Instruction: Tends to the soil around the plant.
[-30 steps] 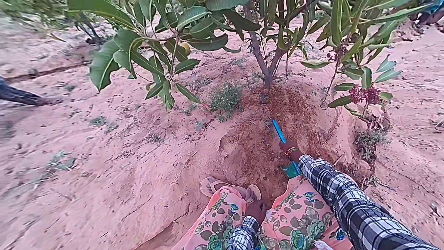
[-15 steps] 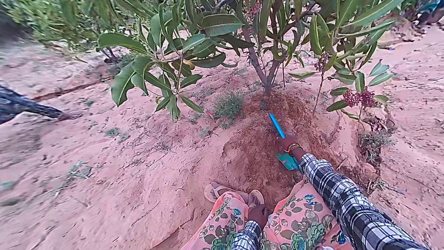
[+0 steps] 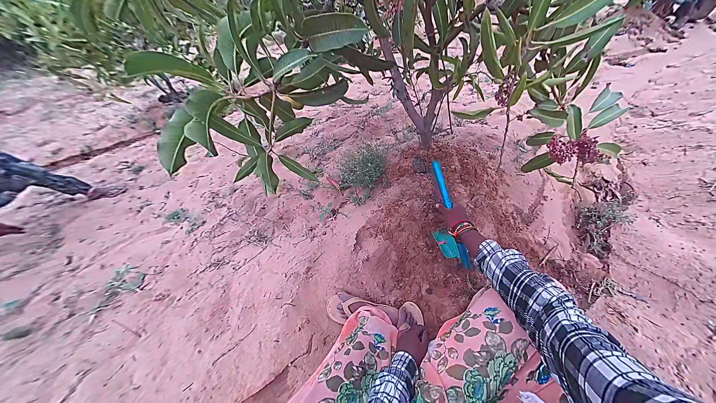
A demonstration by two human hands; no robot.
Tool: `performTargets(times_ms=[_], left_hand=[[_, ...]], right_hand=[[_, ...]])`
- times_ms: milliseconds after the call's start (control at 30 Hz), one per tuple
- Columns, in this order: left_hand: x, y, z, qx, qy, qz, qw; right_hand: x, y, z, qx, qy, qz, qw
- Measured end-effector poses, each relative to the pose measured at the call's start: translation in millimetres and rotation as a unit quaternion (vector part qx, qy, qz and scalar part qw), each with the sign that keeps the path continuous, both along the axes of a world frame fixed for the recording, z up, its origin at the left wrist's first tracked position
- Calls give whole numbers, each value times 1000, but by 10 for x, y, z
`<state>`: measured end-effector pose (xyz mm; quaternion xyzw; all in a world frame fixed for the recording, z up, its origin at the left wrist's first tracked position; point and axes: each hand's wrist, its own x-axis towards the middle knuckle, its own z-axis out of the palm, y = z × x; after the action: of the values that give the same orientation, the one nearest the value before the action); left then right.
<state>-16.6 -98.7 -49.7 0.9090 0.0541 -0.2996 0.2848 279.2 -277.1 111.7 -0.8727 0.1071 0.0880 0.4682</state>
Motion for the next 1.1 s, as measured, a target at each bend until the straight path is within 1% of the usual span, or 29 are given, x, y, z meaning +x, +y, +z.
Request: performTargets(times_ms=[100,133,167,233,300,333,400,467,533,567,600,633,700,833,900,967,1100], left_hand=[[10,10,5,-1,6,-1,1000],[6,4,8,-5,7,-2,1000],[3,6,19,-8,8,-1,1000],[-4,15,44,-11,8,0,1000],[1,10,59,-11,1,2,1000],[5,-2,69,-9,4,0,1000],[13,-36,86,-4,13,-6,1000],[9,-51,110,2,23,-15,1000],[7,-44,128,-2,19,-15,1000],[4,-39,133,-7,16,-13,1000],[-7,-34,135,-11,15,-13,1000],[-19,-28,133,-17,15,-12,1000],[-25,-5,140,-24,17,-11,1000],[-6,13,141,-29,22,-14,999],[-2,3,130,-27,26,-12,999],[13,-8,138,-24,29,-11,999],[7,-9,156,-20,38,-10,999]], right_hand=[[80,16,247,81,-123,-29,989],[105,-1,349,96,-135,-29,986],[117,-31,416,100,-128,-24,986],[79,-92,382,84,-75,-1,994],[-40,-95,186,22,0,58,998],[-125,-71,70,-27,41,106,993],[-306,26,-196,-117,115,216,962],[-519,158,-555,-187,163,316,916],[-757,371,-602,-237,239,384,860],[-834,465,-632,-266,257,413,832],[-884,527,-717,-286,258,437,813],[-941,570,-762,-296,255,452,801],[-1044,625,-803,-297,249,459,799],[-1280,625,-851,-268,244,415,834],[-1304,625,-955,-256,225,409,846],[-1287,646,-987,-247,228,390,857],[-1242,614,-1044,-229,225,385,865]])
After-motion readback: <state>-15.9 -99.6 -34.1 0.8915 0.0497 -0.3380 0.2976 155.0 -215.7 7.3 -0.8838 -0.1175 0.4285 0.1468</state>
